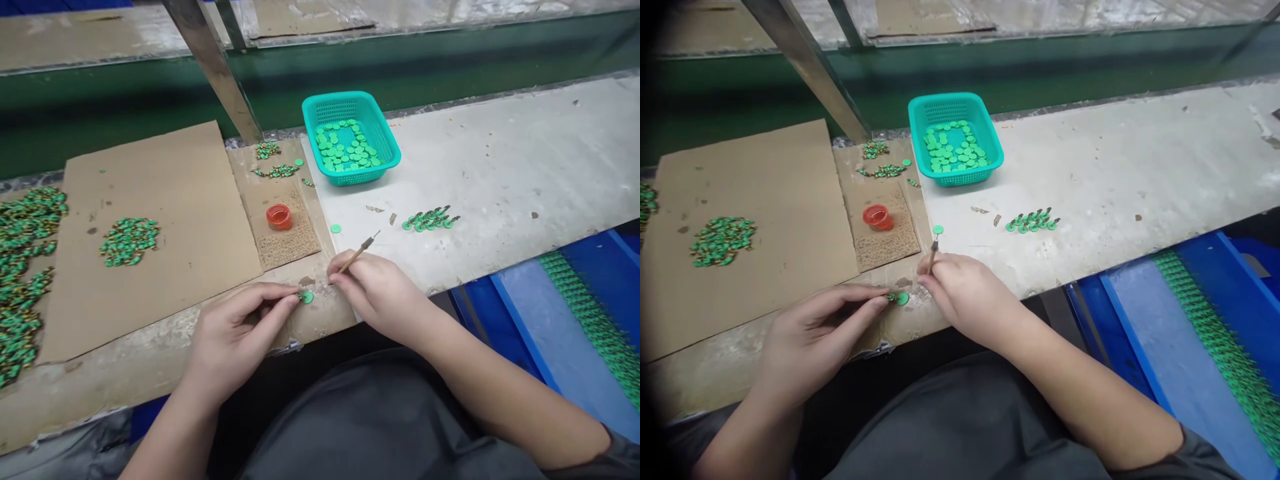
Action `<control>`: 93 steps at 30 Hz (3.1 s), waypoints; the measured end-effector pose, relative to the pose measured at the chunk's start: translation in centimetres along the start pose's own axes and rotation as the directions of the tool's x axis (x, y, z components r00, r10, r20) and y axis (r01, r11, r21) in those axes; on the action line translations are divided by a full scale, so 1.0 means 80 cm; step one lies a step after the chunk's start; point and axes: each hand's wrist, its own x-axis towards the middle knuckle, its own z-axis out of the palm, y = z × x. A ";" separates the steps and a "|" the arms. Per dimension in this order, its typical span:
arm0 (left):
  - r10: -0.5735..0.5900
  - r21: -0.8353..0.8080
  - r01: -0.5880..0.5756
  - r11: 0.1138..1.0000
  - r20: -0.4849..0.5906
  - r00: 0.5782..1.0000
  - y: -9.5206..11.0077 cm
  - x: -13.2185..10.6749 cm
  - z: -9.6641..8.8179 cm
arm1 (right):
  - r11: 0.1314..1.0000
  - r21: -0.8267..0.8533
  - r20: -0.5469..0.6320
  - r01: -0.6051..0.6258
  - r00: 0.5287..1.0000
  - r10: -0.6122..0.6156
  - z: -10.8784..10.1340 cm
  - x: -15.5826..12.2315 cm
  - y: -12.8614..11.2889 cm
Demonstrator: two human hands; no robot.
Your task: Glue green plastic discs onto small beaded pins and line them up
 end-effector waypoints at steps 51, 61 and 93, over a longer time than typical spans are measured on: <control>0.231 0.076 -0.235 0.969 0.060 0.971 -0.003 -0.003 0.002 | 0.978 -0.055 0.202 0.203 0.961 -0.188 0.030 0.022 0.000; 0.246 0.104 -0.253 0.962 0.075 0.966 -0.010 -0.004 0.003 | 0.985 0.091 -0.021 0.147 0.989 -0.146 0.027 0.001 -0.001; 0.240 0.075 -0.243 0.967 0.051 0.969 0.001 0.001 0.007 | 0.938 0.322 -0.154 -0.125 0.971 0.183 0.015 -0.001 -0.004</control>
